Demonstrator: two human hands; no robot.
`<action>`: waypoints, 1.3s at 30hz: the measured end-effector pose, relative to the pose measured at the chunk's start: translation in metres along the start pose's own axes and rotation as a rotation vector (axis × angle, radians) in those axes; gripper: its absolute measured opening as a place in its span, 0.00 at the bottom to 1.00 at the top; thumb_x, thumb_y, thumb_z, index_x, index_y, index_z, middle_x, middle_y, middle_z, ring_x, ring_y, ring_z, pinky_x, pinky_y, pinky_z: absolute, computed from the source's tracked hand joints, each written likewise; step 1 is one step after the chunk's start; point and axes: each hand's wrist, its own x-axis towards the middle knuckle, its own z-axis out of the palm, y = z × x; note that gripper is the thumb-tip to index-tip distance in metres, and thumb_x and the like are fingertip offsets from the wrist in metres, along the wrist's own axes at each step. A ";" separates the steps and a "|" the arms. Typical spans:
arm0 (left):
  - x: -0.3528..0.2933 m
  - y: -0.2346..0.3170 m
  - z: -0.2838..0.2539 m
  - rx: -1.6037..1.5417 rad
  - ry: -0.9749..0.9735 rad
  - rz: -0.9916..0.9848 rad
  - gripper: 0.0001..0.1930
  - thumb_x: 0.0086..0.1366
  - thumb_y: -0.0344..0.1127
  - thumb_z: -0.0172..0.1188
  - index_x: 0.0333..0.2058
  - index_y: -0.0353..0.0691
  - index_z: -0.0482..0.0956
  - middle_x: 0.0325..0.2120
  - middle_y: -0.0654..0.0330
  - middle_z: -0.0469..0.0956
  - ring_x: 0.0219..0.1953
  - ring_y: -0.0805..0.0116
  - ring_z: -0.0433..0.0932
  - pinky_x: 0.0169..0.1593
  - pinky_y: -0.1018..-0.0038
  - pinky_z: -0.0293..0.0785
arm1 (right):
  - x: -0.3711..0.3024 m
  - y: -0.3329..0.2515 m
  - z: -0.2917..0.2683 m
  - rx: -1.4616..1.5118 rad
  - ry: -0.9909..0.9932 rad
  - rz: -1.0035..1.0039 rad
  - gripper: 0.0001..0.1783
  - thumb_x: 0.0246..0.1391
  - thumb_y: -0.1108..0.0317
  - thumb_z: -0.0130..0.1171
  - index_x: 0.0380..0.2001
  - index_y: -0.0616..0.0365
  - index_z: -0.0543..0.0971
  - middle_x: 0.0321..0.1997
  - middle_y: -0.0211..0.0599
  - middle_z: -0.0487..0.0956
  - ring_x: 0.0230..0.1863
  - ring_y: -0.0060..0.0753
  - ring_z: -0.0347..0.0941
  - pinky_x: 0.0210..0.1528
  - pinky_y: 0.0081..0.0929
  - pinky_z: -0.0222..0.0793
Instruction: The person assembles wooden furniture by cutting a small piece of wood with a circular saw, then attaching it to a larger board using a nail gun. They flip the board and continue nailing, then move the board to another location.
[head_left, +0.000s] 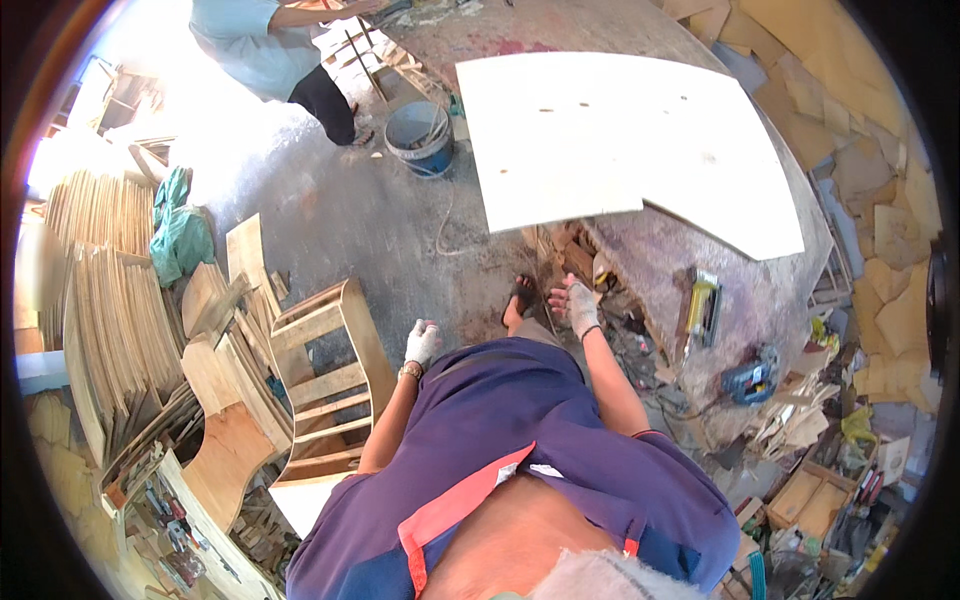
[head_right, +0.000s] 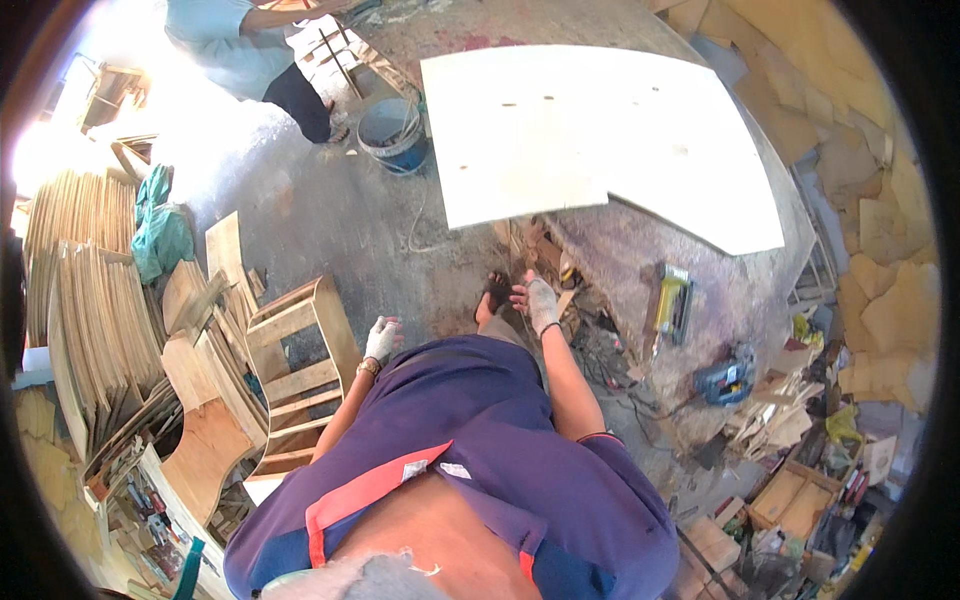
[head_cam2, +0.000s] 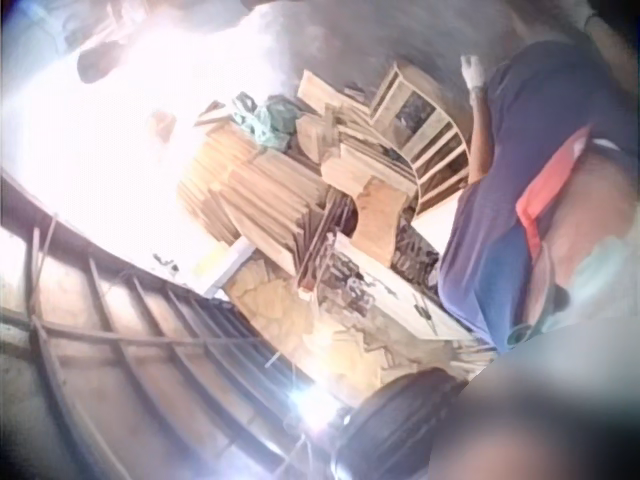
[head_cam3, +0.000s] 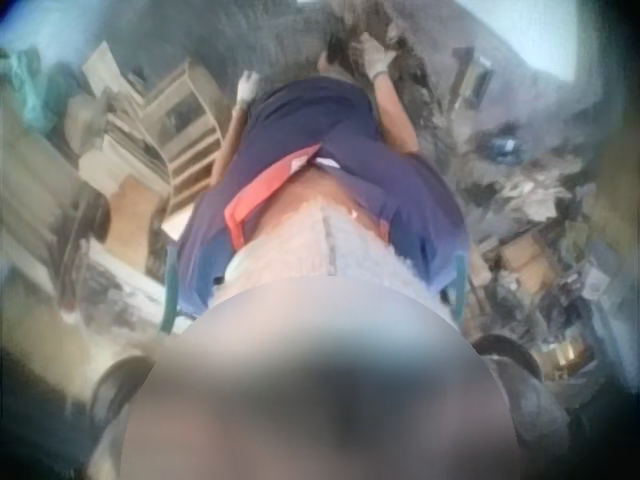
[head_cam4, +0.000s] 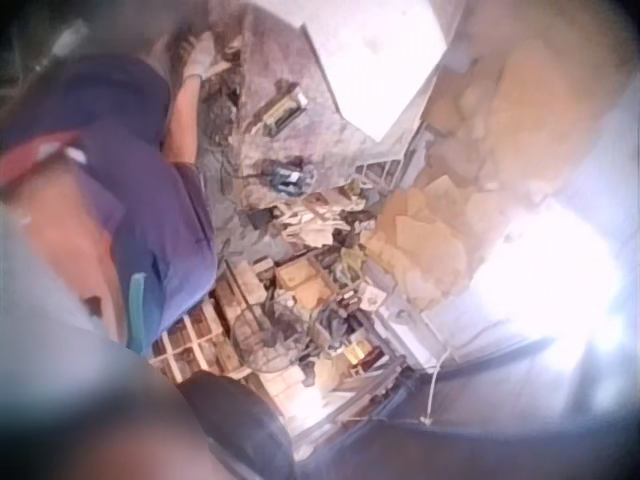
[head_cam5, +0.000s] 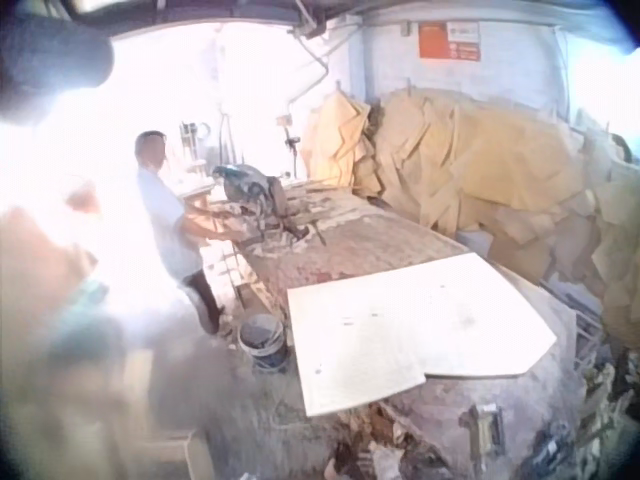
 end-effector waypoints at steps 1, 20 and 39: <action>0.003 0.015 0.006 -0.013 0.010 0.009 0.18 0.70 0.39 0.54 0.53 0.36 0.77 0.42 0.57 0.81 0.36 0.67 0.81 0.39 0.71 0.78 | 0.009 -0.019 0.018 0.010 -0.016 0.039 0.36 0.69 0.44 0.55 0.69 0.57 0.64 0.46 0.47 0.83 0.32 0.38 0.83 0.31 0.34 0.80; 0.146 0.247 0.059 0.076 0.181 0.516 0.25 0.69 0.27 0.53 0.64 0.29 0.67 0.56 0.50 0.77 0.53 0.65 0.77 0.60 0.70 0.72 | 0.078 -0.070 0.123 0.028 -0.343 0.200 0.22 0.69 0.51 0.59 0.55 0.57 0.75 0.39 0.40 0.82 0.33 0.36 0.82 0.31 0.34 0.80; 0.394 0.488 0.114 0.921 -0.037 0.650 0.31 0.71 0.58 0.53 0.44 0.29 0.81 0.39 0.41 0.84 0.41 0.41 0.82 0.47 0.50 0.75 | -0.071 0.024 0.105 0.124 0.763 -0.124 0.30 0.64 0.42 0.60 0.39 0.64 0.85 0.29 0.33 0.81 0.29 0.26 0.75 0.33 0.30 0.70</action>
